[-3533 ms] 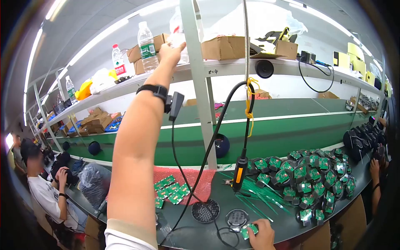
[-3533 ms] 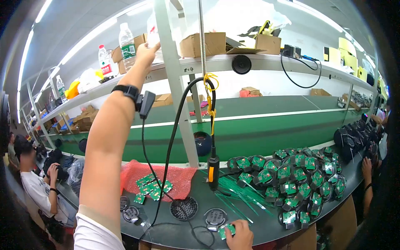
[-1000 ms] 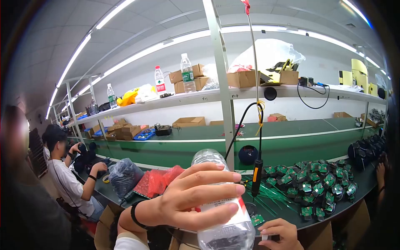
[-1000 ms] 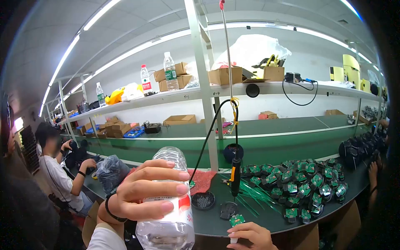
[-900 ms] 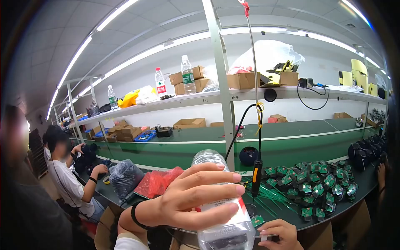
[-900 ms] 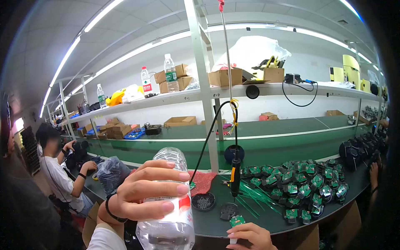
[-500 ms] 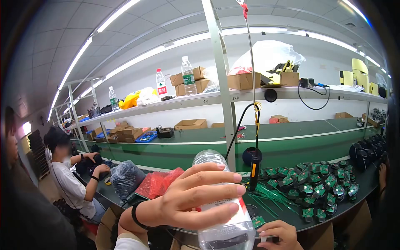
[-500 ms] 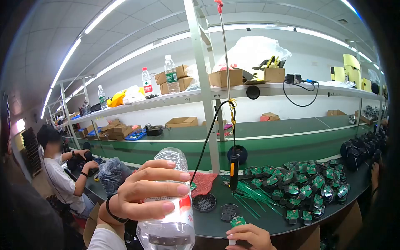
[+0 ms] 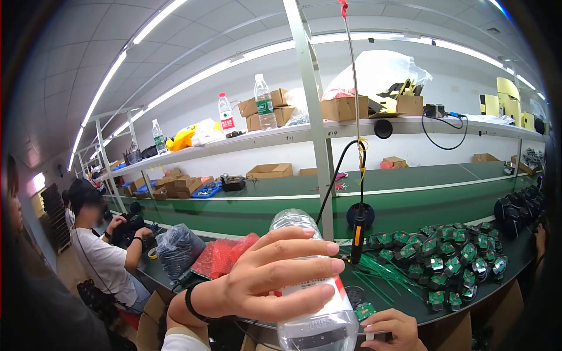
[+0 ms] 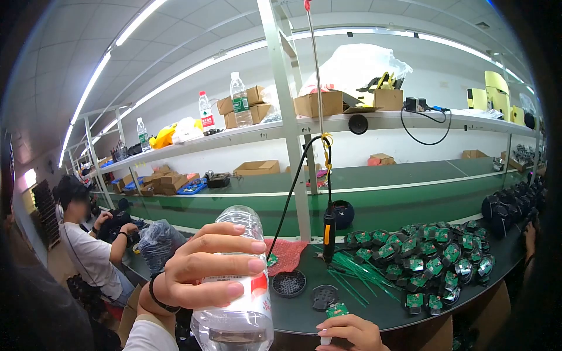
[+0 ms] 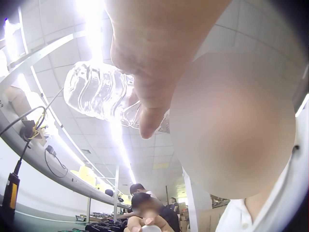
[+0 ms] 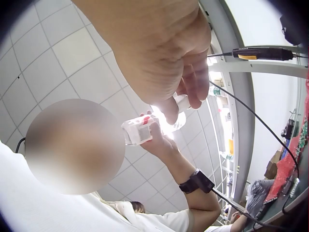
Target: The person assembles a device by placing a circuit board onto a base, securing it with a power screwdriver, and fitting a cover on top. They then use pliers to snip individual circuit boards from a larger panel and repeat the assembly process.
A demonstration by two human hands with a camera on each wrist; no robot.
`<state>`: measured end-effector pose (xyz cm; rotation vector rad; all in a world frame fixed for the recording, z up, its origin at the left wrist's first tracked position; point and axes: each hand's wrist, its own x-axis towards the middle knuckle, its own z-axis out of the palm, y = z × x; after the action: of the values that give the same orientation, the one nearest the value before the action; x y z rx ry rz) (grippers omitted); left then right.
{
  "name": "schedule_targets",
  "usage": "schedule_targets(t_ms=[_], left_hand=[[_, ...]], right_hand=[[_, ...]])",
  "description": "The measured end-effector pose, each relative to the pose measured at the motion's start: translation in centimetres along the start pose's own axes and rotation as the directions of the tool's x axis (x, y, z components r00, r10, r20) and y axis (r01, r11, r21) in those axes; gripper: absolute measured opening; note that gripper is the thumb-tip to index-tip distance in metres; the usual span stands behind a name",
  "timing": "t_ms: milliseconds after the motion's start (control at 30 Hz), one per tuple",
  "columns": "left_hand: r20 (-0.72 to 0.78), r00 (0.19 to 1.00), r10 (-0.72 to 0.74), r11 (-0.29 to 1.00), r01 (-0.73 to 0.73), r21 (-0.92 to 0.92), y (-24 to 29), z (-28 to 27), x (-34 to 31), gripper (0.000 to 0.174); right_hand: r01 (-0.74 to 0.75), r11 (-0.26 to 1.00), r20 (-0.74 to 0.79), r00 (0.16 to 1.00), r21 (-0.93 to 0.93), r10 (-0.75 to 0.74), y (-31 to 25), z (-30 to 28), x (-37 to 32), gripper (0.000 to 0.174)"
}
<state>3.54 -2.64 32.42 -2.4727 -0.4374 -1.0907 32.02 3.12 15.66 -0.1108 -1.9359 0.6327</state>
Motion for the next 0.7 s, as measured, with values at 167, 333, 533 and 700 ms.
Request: schedule_targets(t_ms=[167, 333, 533, 700], left_hand=[[0.033, 0.999, -0.033, 0.995, 0.036, -0.091, -0.6, 1.2, -1.1, 0.032], [0.117, 0.973, -0.201, 0.895, 0.231, -0.381, -0.1, 5.5, -4.6, 0.052], [0.604, 0.655, -0.454, 0.531, 0.743, -0.406, 3.0, 8.9, -8.4, 0.066], [0.779, 0.511, -0.364, 0.317, 0.854, -0.413, 2.5, 9.5, -9.7, 0.061]], right_hand=[[0.062, 0.998, -0.043, 0.997, -0.020, -0.062, -0.4, -0.1, 1.4, 0.038], [0.153, 0.983, -0.152, 0.979, 0.102, -0.137, -2.6, -0.7, 3.0, 0.037], [0.149, 0.985, -0.016, 0.989, 0.081, -0.149, -3.4, -1.3, 4.8, 0.032], [0.193, 0.975, 0.148, 0.967, 0.108, -0.208, -0.7, -1.8, 4.1, 0.021]])
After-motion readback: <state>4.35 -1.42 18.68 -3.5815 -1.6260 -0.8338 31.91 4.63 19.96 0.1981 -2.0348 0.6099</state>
